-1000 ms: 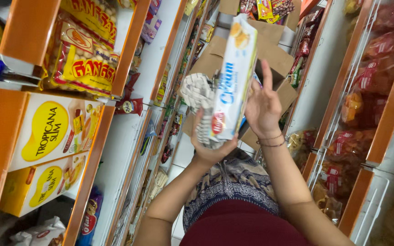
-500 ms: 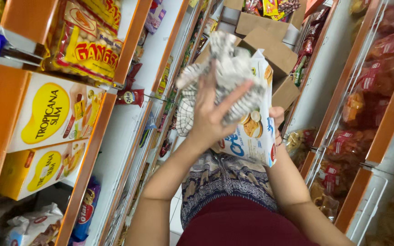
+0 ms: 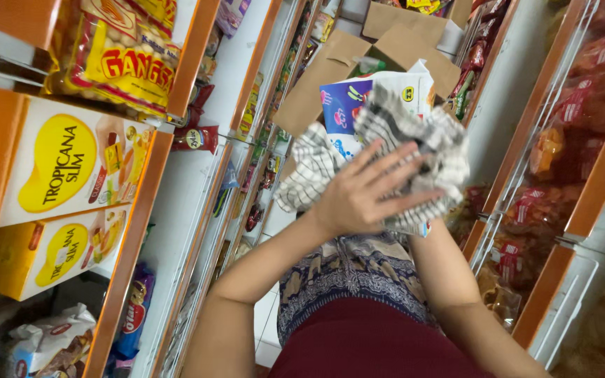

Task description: The person wipes various packaged snack items with a cloth before placing them onto store shelves. The person uses a handheld scanner on some items and sprays a liquid from a bottle onto the cloth.

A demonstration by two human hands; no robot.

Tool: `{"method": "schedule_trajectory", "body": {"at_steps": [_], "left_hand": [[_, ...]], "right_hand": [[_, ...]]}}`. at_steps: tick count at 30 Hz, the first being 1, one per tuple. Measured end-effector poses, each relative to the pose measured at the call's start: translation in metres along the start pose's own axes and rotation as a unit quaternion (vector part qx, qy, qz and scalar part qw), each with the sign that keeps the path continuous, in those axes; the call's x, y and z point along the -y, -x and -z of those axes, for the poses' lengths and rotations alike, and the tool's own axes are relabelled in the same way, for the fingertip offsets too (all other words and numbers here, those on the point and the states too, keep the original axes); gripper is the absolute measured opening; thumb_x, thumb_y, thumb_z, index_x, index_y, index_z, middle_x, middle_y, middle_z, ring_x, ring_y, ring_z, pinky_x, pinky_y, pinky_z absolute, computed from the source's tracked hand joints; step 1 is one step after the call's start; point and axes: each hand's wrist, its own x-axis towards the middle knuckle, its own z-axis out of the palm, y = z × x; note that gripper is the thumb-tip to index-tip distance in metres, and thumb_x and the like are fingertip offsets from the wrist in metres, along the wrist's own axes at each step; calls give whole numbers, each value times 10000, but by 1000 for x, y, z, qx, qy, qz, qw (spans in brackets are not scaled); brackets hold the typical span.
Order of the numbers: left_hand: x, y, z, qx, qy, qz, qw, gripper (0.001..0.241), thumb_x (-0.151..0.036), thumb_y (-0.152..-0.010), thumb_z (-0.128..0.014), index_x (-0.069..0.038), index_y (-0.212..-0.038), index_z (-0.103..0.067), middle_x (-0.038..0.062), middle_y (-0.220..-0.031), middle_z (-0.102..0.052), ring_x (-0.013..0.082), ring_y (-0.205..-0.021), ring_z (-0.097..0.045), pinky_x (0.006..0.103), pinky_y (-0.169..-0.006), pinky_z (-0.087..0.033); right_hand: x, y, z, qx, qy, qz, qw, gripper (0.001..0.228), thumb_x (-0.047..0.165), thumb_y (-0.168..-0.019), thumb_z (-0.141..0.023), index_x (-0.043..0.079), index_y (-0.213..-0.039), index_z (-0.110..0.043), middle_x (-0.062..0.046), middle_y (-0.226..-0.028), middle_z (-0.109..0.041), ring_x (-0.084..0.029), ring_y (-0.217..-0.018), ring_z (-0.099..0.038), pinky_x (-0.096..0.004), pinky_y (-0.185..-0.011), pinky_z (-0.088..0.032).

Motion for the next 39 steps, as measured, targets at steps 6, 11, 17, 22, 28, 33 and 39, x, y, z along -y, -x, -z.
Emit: {"method": "schedule_trajectory", "body": {"at_steps": [6,11,17,22,28,33,39], "left_hand": [[45,-28,9,-72,38,209,975,685,-325,-814,-851,-329,-1433,-559,185,-1436,-534,336,-1377,-537,526,-1204,-383],[111,-16,-40,-171,206,345,900,450,-195,-1047,-687,-115,-1480,-589,154,-1452,-660,267,-1339,-646,355,-1210,-498],[189,51,-213,-169,437,632,617,832,-388,-867,-711,126,-1470,-457,244,-1492,-532,325,-1384,-512,402,-1139,-389],[150,96,-332,-27,242,502,830,864,-206,-787,-805,-102,-1541,-396,293,-1376,-544,434,-1289,-535,470,-1123,-424],[142,99,-376,56,176,476,860,877,-289,-770,-842,-164,-1492,-360,315,-1386,-414,513,-1274,-431,558,-1099,-379],[139,92,-343,74,65,419,903,583,-453,-923,-815,-209,-1376,-541,271,-1418,-450,449,-1312,-454,531,-1097,-423],[107,85,-246,54,762,470,443,620,-387,-931,-668,-123,-1467,-502,46,-1377,-635,149,-1269,-618,331,-1041,-515]], "right_hand": [[17,29,33,80,-27,-103,991,697,330,-903,-636,-108,-1430,-505,-287,-1338,-621,-402,-1168,-648,-478,-1061,-527],[27,69,39,-16,-7,-139,990,920,335,-738,-683,-12,-1553,-433,-242,-1459,-570,-411,-1269,-604,-517,-1118,-488],[46,115,64,-130,23,5,991,909,342,-752,-682,-2,-1555,-432,-222,-1453,-572,-384,-1272,-599,-491,-1119,-480],[63,129,92,-187,60,66,978,899,348,-763,-681,6,-1557,-432,-205,-1448,-574,-361,-1274,-594,-469,-1120,-474],[69,118,126,-266,149,65,950,856,313,-789,-670,-30,-1529,-410,-217,-1310,-532,-379,-1150,-536,-490,-1016,-444],[64,82,116,-204,500,126,832,976,269,-734,-678,25,-1617,-343,-220,-1478,-433,-372,-1384,-434,-449,-1189,-339],[60,35,72,-177,886,73,423,1034,353,-659,-793,185,-1608,-419,-237,-1530,-320,-436,-1439,-362,-509,-1221,-306]]}}
